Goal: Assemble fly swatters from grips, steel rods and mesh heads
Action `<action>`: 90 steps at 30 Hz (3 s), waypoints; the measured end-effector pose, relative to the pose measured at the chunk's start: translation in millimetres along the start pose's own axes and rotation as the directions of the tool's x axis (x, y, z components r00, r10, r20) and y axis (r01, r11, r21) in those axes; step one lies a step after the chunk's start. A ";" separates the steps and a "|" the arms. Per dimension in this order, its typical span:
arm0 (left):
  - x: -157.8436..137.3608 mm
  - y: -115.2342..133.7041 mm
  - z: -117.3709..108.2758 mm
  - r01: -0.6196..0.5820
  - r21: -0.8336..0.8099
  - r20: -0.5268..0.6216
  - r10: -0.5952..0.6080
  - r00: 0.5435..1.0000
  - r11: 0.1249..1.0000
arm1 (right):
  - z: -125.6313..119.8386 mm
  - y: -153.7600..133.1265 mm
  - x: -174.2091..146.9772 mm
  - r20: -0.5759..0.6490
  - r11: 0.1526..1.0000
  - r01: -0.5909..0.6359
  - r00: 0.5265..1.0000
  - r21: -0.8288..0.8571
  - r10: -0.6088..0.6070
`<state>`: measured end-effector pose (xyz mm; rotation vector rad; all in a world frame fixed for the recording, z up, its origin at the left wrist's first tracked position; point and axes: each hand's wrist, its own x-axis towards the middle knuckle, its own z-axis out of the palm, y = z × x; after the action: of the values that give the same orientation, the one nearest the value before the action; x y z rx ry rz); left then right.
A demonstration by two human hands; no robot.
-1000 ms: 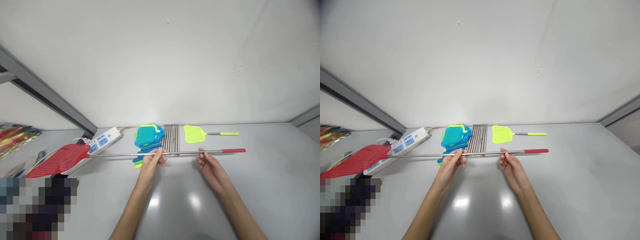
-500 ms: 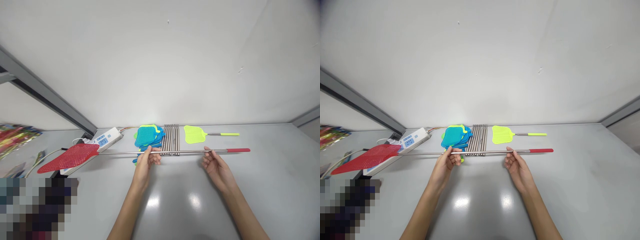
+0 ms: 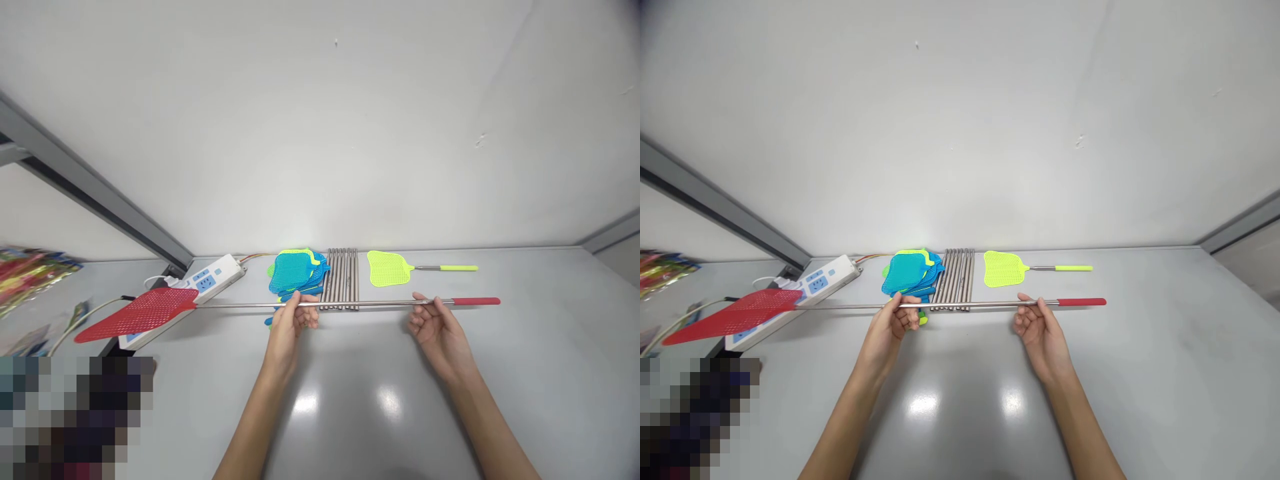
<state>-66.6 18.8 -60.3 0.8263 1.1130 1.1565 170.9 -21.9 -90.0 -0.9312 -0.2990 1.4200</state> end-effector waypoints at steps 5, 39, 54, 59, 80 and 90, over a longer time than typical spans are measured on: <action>-1.4 -0.9 1.0 -0.024 -0.009 -0.026 0.024 0.999 1.000 | -3.7 0.5 2.5 -0.053 0.998 0.062 0.997 -0.013 -0.062; -20.0 -41.4 33.3 0.128 0.340 0.310 -0.239 0.920 0.932 | -8.2 8.5 2.8 -0.056 0.973 0.022 0.998 0.231 -0.010; -36.9 -49.0 50.8 0.425 0.165 0.622 -0.428 0.656 0.890 | -19.2 14.0 3.7 -0.246 0.921 0.237 0.955 0.309 -0.163; -36.3 -44.9 50.1 0.478 0.110 0.629 -0.434 0.645 0.871 | -15.2 20.6 1.4 -0.268 0.908 0.287 0.941 0.306 -0.207; -37.4 -50.4 54.3 0.608 0.015 0.625 -0.482 0.614 0.794 | 6.8 31.1 -12.4 -0.269 0.909 0.341 0.923 0.241 -0.275; -40.1 -50.6 58.3 0.563 0.054 0.616 -0.471 0.631 0.824 | 15.5 38.5 -16.2 -0.255 0.915 0.285 0.943 0.285 -0.215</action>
<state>2.3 -29.7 -81.9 0.6252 0.6345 0.4055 130.1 -35.7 -101.6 -0.7429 -0.0188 1.0763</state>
